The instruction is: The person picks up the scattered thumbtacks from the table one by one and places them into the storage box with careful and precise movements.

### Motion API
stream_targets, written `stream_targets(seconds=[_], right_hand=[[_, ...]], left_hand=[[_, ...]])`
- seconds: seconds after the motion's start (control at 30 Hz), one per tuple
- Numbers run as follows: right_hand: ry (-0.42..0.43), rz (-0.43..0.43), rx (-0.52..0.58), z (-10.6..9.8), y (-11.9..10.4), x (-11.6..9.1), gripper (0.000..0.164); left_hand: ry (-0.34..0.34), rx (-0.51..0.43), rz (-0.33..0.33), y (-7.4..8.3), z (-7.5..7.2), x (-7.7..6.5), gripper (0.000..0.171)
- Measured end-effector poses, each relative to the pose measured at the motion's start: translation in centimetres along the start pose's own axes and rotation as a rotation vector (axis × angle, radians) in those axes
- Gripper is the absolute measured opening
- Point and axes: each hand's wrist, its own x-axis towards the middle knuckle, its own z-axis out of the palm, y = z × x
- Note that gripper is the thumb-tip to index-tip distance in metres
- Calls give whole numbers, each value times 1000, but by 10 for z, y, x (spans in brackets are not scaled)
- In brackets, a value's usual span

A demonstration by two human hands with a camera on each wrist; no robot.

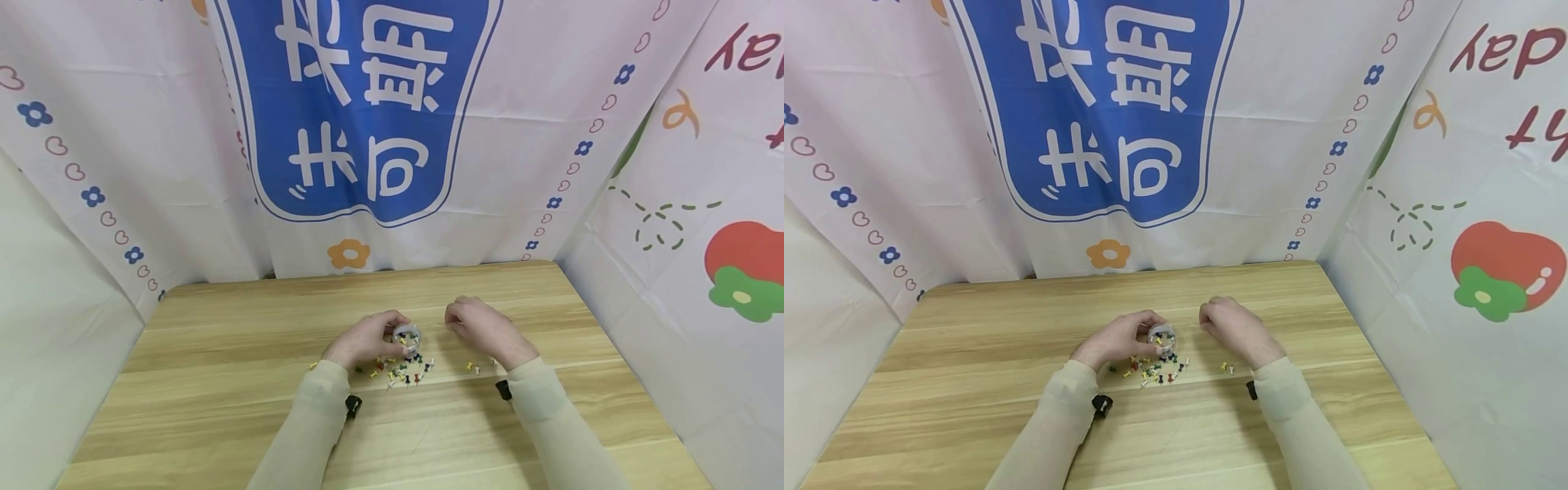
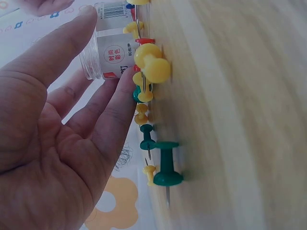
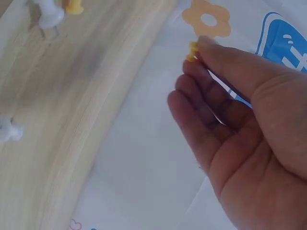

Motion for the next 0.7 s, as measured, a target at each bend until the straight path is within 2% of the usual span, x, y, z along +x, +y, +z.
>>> stream_targets(seconds=[0.4,0.7], right_hand=[[85,-84,39,3,-18,5,4],[63,-120,11,8,-29,14,6]], left_hand=[[-6,12,18,-1,0,1,54],[-7,2,22,0,-1,-1,53]])
